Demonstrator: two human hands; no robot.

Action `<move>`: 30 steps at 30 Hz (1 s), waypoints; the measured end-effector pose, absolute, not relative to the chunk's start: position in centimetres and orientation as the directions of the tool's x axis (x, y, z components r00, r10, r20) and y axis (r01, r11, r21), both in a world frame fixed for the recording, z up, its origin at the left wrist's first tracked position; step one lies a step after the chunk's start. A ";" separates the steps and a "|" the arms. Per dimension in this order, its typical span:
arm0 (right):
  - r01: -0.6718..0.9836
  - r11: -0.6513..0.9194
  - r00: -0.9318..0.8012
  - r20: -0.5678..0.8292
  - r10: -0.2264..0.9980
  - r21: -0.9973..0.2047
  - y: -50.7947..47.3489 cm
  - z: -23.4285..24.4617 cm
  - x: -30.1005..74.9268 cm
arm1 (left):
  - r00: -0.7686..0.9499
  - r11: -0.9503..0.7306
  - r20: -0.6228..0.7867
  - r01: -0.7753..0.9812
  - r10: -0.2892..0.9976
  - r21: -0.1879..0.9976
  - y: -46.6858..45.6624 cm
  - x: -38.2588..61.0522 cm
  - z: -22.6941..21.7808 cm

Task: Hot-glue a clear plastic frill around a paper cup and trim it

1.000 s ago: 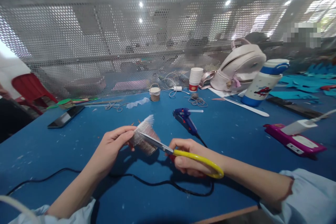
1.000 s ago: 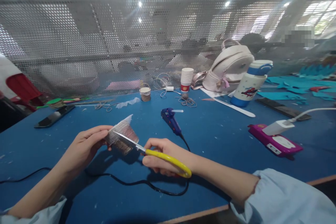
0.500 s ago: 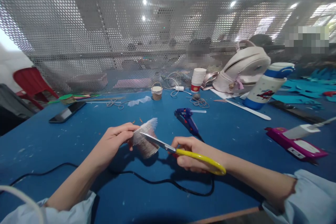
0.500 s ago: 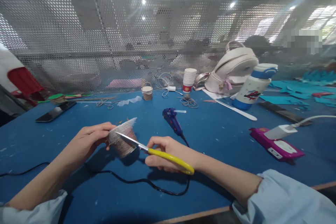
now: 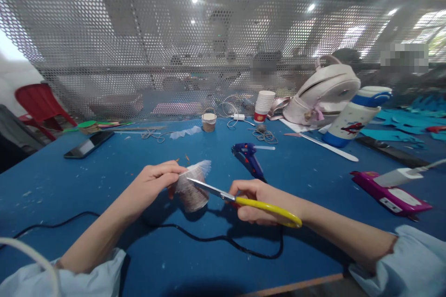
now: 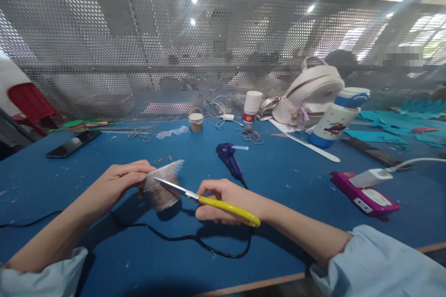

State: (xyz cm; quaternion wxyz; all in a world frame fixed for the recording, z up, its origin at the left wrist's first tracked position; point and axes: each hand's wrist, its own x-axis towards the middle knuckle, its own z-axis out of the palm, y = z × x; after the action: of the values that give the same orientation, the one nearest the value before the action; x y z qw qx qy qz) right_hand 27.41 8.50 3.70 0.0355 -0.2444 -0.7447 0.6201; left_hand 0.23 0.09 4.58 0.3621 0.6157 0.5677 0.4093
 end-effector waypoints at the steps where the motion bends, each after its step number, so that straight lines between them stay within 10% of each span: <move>1: 0.333 0.112 -0.875 -0.263 0.407 -0.936 8.6 3.7 27.4 | 0.022 -0.091 0.090 0.411 0.996 0.907 0.1 0.2 4.7; 30: 0.367 0.165 -0.909 -0.315 0.273 -0.916 10.1 4.0 27.3 | 0.172 -0.140 0.052 0.555 0.984 0.820 0.0 0.3 5.7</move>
State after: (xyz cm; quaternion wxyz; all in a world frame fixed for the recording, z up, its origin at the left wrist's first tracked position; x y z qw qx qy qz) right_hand 27.29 10.08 3.96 -0.0386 -0.2098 -0.7621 0.6113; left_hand 0.34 0.00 5.65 0.3397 0.6859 0.5610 0.3155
